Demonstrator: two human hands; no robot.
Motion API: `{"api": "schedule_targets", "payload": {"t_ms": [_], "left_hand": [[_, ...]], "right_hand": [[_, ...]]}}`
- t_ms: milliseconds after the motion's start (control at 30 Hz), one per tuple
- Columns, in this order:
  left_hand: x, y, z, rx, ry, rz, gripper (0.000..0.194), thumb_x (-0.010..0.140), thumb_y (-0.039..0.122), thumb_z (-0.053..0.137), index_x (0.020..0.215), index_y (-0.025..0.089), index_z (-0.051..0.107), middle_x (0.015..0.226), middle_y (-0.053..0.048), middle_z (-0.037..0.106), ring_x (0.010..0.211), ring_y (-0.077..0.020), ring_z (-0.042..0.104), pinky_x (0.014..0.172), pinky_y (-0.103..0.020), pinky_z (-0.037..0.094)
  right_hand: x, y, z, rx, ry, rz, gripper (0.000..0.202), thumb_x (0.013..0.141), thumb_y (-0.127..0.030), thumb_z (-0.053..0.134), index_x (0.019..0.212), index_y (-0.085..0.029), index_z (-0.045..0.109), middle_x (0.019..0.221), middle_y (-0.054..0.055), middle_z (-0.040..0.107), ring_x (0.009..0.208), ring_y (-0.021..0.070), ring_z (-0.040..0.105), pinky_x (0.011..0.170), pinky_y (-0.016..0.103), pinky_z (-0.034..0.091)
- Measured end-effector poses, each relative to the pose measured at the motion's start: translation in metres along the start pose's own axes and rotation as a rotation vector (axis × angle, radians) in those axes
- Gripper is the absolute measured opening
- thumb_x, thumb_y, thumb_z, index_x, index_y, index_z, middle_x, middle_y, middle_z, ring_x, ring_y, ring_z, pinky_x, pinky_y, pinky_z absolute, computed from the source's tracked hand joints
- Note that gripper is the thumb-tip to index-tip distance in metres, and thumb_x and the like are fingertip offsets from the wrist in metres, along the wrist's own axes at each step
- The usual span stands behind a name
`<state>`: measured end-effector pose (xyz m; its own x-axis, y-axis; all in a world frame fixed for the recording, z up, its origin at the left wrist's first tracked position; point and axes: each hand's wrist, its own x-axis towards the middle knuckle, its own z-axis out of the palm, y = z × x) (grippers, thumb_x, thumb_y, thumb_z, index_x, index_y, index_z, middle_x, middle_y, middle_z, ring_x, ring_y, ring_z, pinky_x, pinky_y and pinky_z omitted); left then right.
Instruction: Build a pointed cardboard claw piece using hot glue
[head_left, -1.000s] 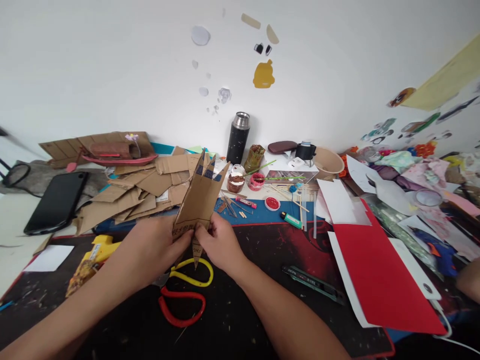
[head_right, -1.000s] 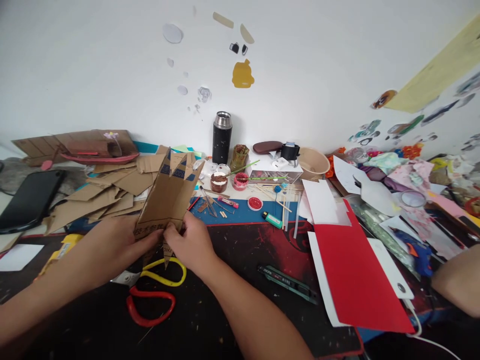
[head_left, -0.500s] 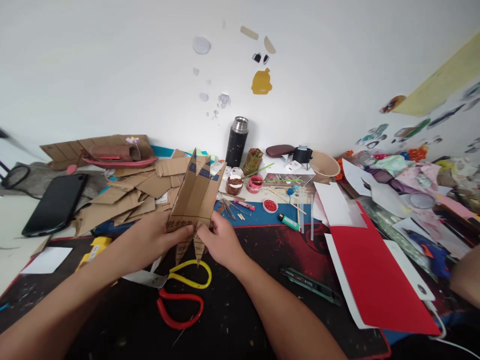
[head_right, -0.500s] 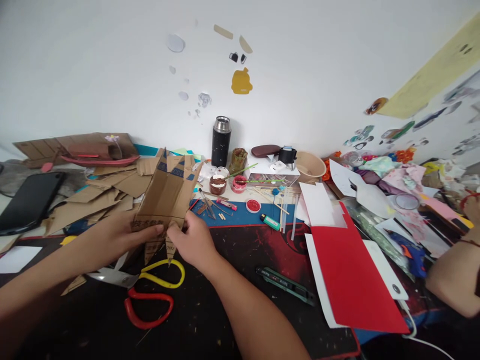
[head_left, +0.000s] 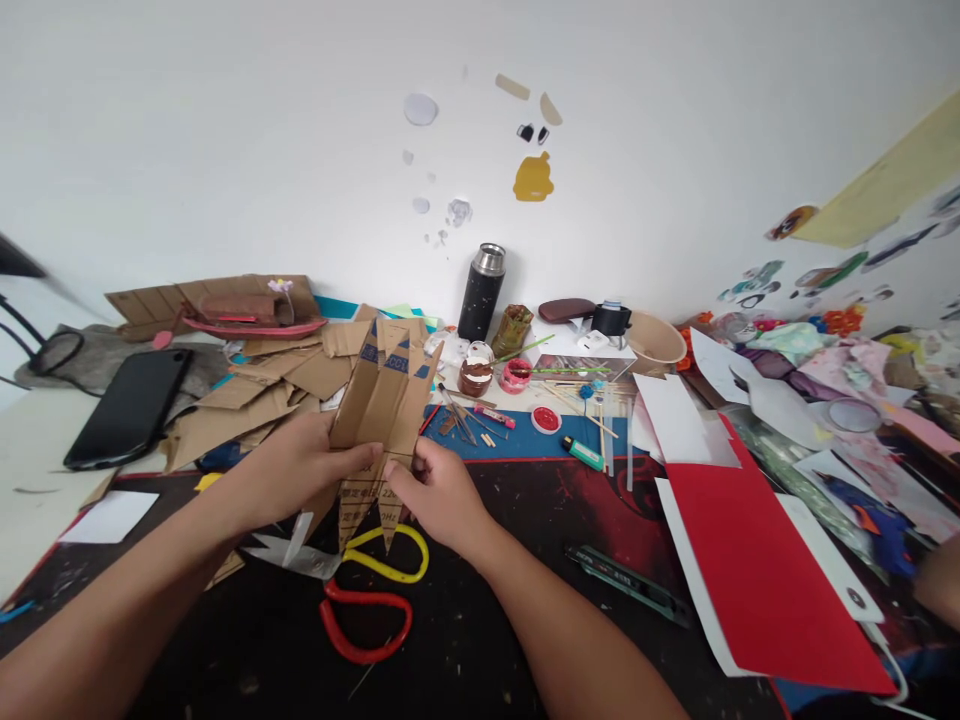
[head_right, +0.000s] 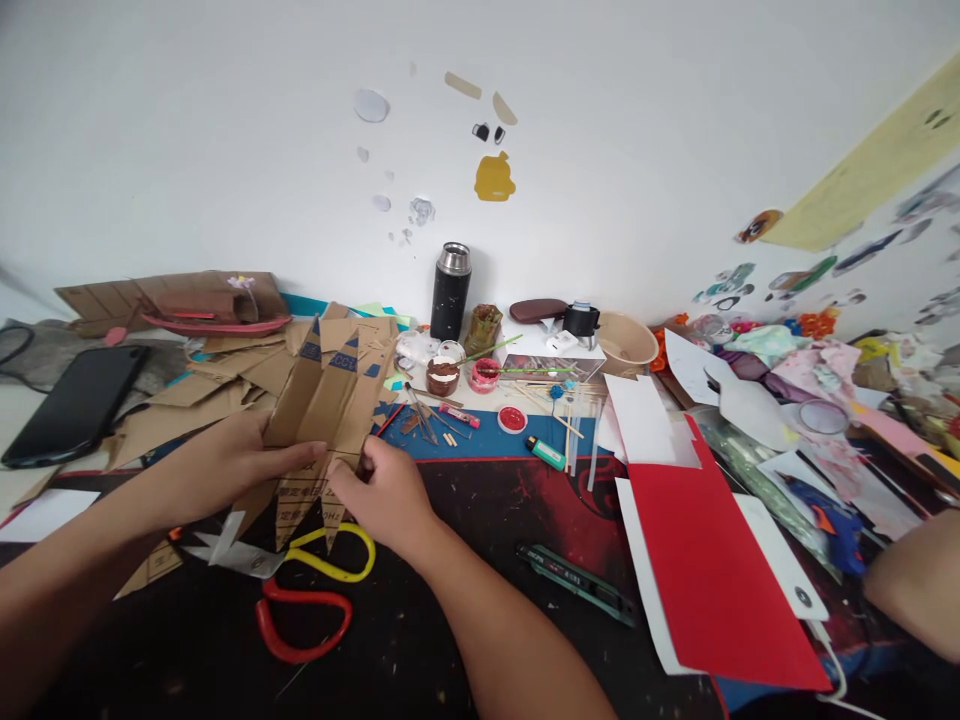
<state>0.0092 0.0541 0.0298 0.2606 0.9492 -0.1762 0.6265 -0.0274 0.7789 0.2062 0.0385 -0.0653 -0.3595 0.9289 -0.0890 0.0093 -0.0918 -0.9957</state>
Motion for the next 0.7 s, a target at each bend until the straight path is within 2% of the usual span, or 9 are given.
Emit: {"api": "schedule_targets", "payload": {"t_ms": [100,167,333,700], "left_hand": [[0.001,-0.003,-0.001,0.021,-0.075,0.013,0.043,0.089,0.057,0.067,0.101,0.020,0.085,0.100,-0.005,0.089,0.097,-0.0357,0.079,0.086,-0.038,0.062],[0.001,-0.003,0.000,0.037,-0.090,0.018,0.044,0.089,0.058,0.068,0.102,0.020,0.086,0.099,-0.006,0.089,0.094,-0.0350,0.079,0.086,-0.038,0.062],[0.000,0.000,0.004,0.070,-0.051,0.027,0.050,0.086,0.064,0.064,0.098,0.020,0.085,0.090,-0.007,0.087,0.081,-0.0326,0.077,0.081,-0.038,0.063],[-0.004,0.005,0.002,0.114,-0.055,0.020,0.043,0.089,0.056,0.060,0.093,0.019,0.082,0.080,-0.002,0.083,0.073,-0.0270,0.072,0.078,-0.033,0.058]], "right_hand": [[0.000,0.000,-0.001,-0.031,0.014,0.052,0.010,0.101,-0.033,0.071,0.105,-0.023,0.071,0.080,-0.002,0.070,0.066,0.0170,0.062,0.062,0.028,0.052],[0.000,0.000,-0.001,-0.050,0.022,0.066,0.008,0.102,-0.031,0.069,0.102,-0.023,0.070,0.077,-0.003,0.067,0.063,0.0164,0.060,0.059,0.027,0.051],[0.000,-0.002,-0.001,-0.053,0.002,0.063,0.005,0.102,-0.026,0.067,0.102,-0.023,0.070,0.074,-0.005,0.064,0.061,0.0151,0.060,0.057,0.025,0.048],[-0.001,-0.010,-0.001,-0.021,-0.026,0.161,0.005,0.102,-0.025,0.066,0.098,-0.022,0.067,0.072,-0.005,0.062,0.054,0.0146,0.062,0.051,0.024,0.049]]}}
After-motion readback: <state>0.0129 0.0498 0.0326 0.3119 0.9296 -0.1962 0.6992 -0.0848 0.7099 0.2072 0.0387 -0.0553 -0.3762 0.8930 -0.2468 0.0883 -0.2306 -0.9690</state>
